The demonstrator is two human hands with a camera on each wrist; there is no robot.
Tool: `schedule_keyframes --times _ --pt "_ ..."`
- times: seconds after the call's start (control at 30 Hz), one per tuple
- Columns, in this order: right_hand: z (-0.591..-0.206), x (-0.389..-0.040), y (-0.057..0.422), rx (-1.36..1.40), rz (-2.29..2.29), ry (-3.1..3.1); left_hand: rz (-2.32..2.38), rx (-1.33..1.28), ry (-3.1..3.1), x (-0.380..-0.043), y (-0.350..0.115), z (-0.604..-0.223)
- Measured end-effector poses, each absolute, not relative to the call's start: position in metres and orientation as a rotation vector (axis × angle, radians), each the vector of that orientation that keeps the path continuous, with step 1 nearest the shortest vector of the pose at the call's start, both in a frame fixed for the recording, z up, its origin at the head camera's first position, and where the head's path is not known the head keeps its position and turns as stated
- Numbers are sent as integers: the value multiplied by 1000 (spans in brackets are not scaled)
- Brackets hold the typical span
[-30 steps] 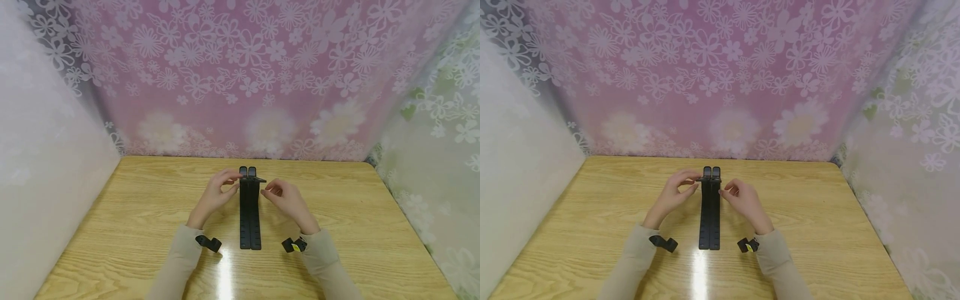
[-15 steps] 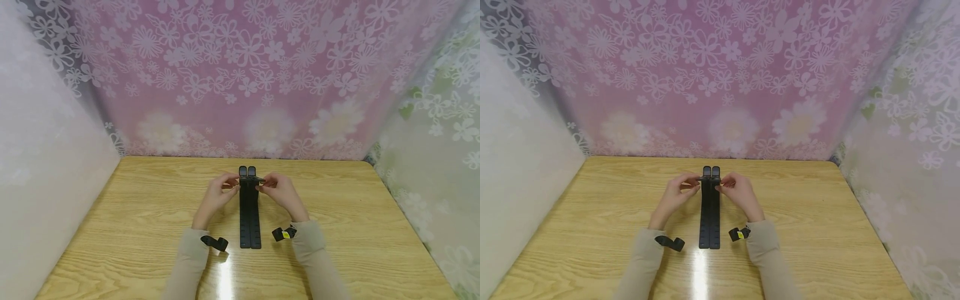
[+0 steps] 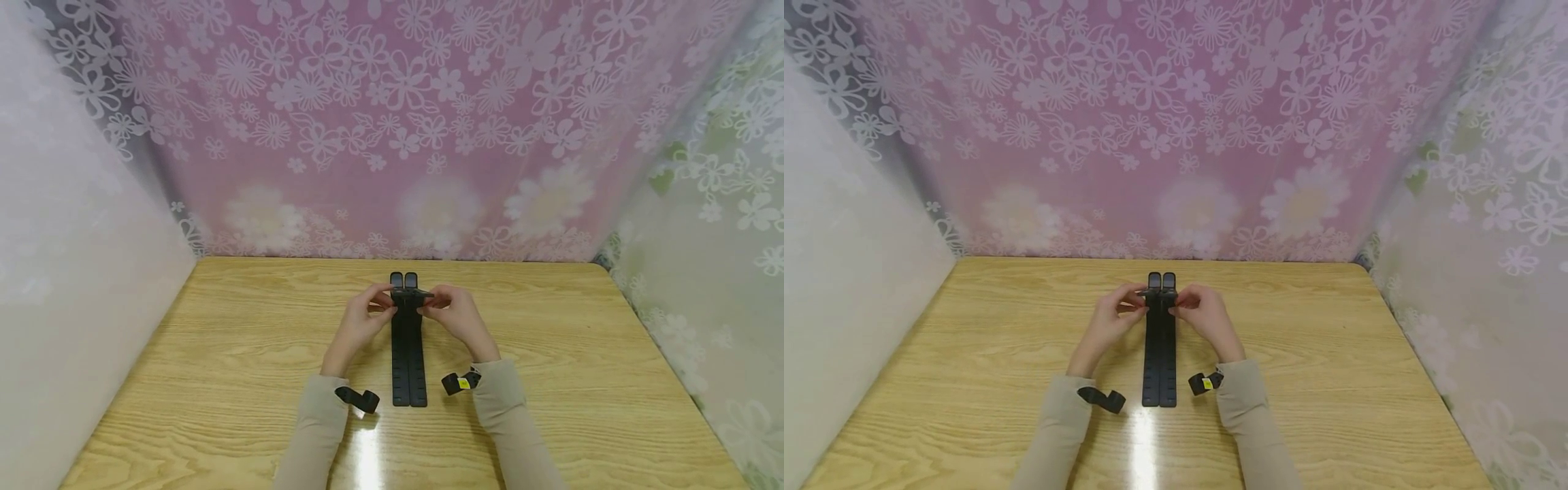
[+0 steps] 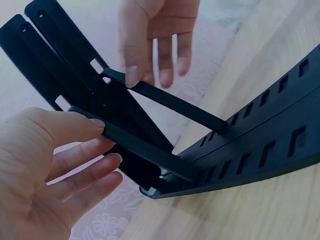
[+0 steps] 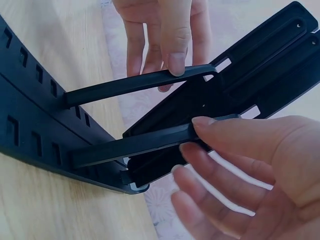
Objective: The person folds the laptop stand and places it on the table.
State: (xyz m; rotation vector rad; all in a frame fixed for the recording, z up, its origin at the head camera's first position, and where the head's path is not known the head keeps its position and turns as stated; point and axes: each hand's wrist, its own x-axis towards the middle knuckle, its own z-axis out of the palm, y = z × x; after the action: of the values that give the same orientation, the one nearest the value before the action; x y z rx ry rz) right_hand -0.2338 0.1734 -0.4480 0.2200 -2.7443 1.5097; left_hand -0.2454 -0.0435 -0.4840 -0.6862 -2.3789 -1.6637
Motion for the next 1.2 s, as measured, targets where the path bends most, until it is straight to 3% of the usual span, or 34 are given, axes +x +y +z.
schedule_keyframes --times 1.2 --pt "-458 -235 168 368 1415 -2558 -1638 -653 -2286 -241 -33 -482"
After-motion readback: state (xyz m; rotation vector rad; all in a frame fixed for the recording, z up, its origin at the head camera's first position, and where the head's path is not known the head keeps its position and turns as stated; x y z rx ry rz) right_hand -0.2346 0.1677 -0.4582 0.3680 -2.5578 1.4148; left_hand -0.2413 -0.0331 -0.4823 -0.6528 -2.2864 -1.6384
